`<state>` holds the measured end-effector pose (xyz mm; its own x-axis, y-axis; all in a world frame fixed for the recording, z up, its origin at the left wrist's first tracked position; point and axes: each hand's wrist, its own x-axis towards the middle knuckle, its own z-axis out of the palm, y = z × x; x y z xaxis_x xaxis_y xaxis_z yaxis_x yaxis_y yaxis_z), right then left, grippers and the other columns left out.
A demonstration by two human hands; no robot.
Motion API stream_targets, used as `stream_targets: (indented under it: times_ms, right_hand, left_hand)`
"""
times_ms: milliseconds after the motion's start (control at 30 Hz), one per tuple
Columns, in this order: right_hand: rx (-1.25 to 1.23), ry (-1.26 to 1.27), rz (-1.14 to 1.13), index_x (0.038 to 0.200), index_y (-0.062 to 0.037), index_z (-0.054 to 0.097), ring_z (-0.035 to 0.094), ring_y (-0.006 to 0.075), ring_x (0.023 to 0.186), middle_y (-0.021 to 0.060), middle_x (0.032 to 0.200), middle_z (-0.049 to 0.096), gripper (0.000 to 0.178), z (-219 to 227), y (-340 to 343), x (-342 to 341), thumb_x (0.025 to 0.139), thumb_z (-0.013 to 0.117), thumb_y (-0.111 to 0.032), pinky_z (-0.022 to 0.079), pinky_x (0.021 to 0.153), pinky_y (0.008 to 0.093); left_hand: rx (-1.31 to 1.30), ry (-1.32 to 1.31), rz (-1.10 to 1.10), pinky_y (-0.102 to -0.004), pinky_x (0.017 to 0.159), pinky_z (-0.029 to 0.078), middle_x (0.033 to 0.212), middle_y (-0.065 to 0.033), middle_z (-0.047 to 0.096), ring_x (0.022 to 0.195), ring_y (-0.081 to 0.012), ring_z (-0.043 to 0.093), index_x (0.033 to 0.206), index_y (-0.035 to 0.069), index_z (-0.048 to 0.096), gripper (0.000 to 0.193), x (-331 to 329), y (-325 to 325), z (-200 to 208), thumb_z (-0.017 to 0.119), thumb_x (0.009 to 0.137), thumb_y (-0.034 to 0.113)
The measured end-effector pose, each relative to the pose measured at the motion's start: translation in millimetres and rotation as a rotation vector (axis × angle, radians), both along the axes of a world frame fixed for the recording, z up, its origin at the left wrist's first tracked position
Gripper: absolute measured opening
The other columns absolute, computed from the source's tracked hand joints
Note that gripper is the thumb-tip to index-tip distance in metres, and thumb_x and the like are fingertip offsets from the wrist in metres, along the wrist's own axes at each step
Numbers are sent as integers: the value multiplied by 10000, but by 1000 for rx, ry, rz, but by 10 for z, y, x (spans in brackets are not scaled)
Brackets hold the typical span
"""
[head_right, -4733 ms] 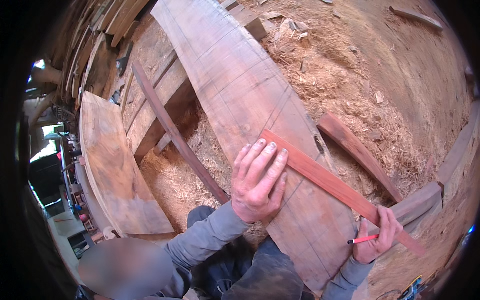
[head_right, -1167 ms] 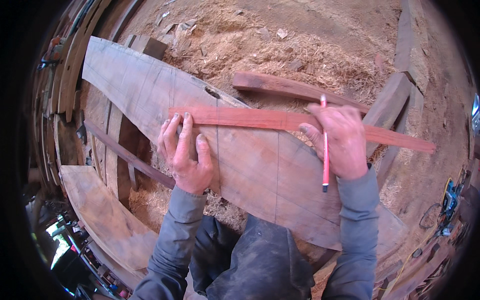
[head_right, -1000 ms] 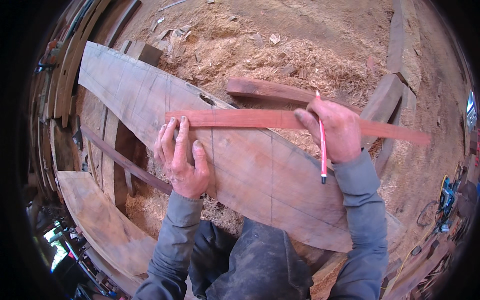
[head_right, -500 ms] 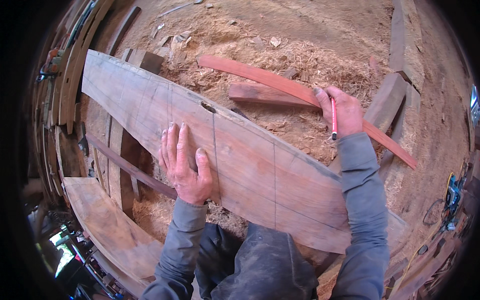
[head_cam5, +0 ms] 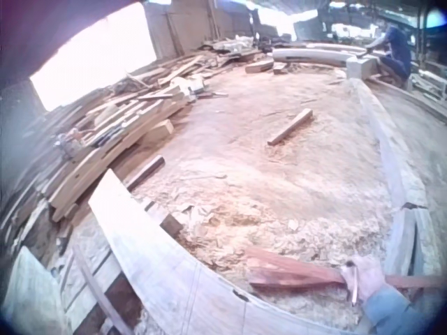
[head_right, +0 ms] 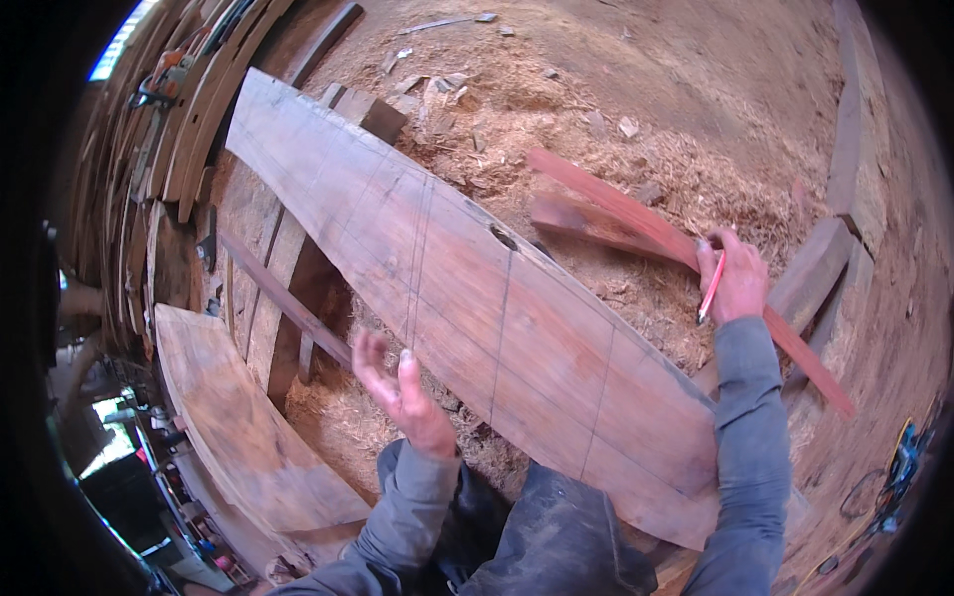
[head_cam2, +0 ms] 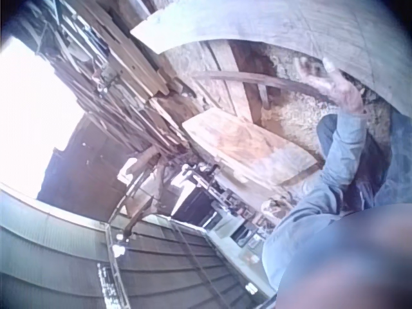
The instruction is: The person sits on the floor of a woodworking shop and uses a red pencil and a thin wooden batten to mark curved lines on a large plank of wood. They repeatedly reposition the batten to trace different curves and mark the wood surface.
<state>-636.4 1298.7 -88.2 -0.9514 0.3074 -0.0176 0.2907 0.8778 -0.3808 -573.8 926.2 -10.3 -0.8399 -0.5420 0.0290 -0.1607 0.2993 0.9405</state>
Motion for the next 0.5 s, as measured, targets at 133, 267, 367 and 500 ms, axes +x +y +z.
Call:
stream_targets:
  times_ms: [133, 267, 367, 500]
  right_hand:
    - [-412, 13, 175, 1127, -30, 684, 709, 261, 873, 128, 972, 735, 204, 136, -195, 54, 1011, 635, -191, 564, 806, 381]
    - [-892, -397, 226, 1120, 10, 681, 680, 142, 888, 73, 987, 725, 309, 175, -336, 200, 1063, 549, -264, 553, 798, 312]
    - [-847, -559, 343, 1204, 16, 682, 680, 164, 976, 82, 1048, 732, 451, 31, -256, 321, 1097, 492, -379, 539, 893, 322]
    - [-1102, -734, 256, 1258, 2, 687, 680, 161, 1061, 81, 1152, 728, 454, -291, -200, 453, 1102, 504, -383, 561, 925, 324]
  left_hand:
    - [766, -195, 158, -422, 1214, 309, 1510, -131, 484, 1419, -279, 440, 1506, 10, 435, 613, 390, 119, -92, 522, 1072, 434]
    - [1141, -237, 157, -434, 1226, 324, 1551, -120, 499, 1446, -269, 440, 1529, 6, 428, 728, 529, 282, -122, 393, 1102, 595]
    - [1272, -104, 219, -428, 1240, 307, 1606, -127, 450, 1484, -274, 406, 1566, -4, 391, 764, 478, 443, -105, 361, 1107, 606]
    - [1102, -163, 319, -404, 1246, 290, 1656, -115, 379, 1502, -264, 376, 1598, -9, 343, 816, 403, 626, -108, 412, 1090, 626]
